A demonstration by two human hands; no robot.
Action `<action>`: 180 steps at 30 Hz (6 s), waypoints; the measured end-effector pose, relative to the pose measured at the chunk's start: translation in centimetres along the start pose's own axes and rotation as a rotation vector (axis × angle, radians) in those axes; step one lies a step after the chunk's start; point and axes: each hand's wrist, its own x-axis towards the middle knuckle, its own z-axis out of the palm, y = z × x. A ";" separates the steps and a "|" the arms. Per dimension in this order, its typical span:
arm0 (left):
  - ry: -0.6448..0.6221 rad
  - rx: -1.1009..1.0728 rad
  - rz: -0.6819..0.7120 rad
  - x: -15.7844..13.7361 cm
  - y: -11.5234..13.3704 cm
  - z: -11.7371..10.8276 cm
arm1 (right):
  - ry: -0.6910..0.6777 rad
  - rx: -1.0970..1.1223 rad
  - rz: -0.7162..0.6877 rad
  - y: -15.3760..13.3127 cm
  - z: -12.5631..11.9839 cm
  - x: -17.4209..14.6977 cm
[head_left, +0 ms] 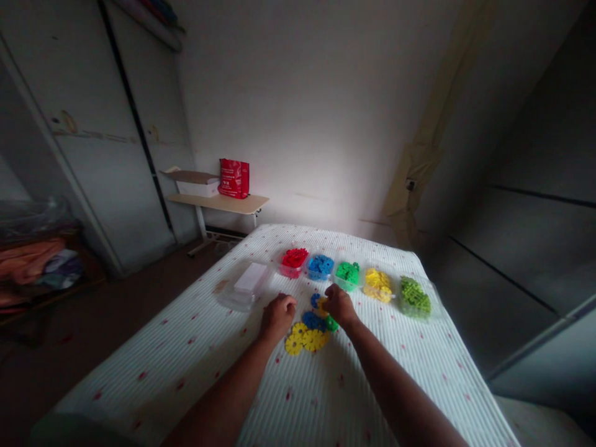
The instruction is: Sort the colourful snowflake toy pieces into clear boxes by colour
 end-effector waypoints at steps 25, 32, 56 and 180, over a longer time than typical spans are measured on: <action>0.019 -0.035 0.040 -0.1 -0.2 0.0 | -0.079 -0.030 -0.039 2.0 -3.5 -0.8; 0.030 -0.054 0.052 -0.1 -0.4 0.1 | -0.058 -0.016 -0.052 3.1 -3.9 -1.7; -0.037 -0.067 0.208 -0.6 0.3 0.2 | 0.082 -0.044 -0.070 9.9 -5.0 -6.1; 0.031 -0.104 0.101 -0.7 -2.5 -1.6 | -0.253 0.199 -0.273 0.8 -0.1 -4.4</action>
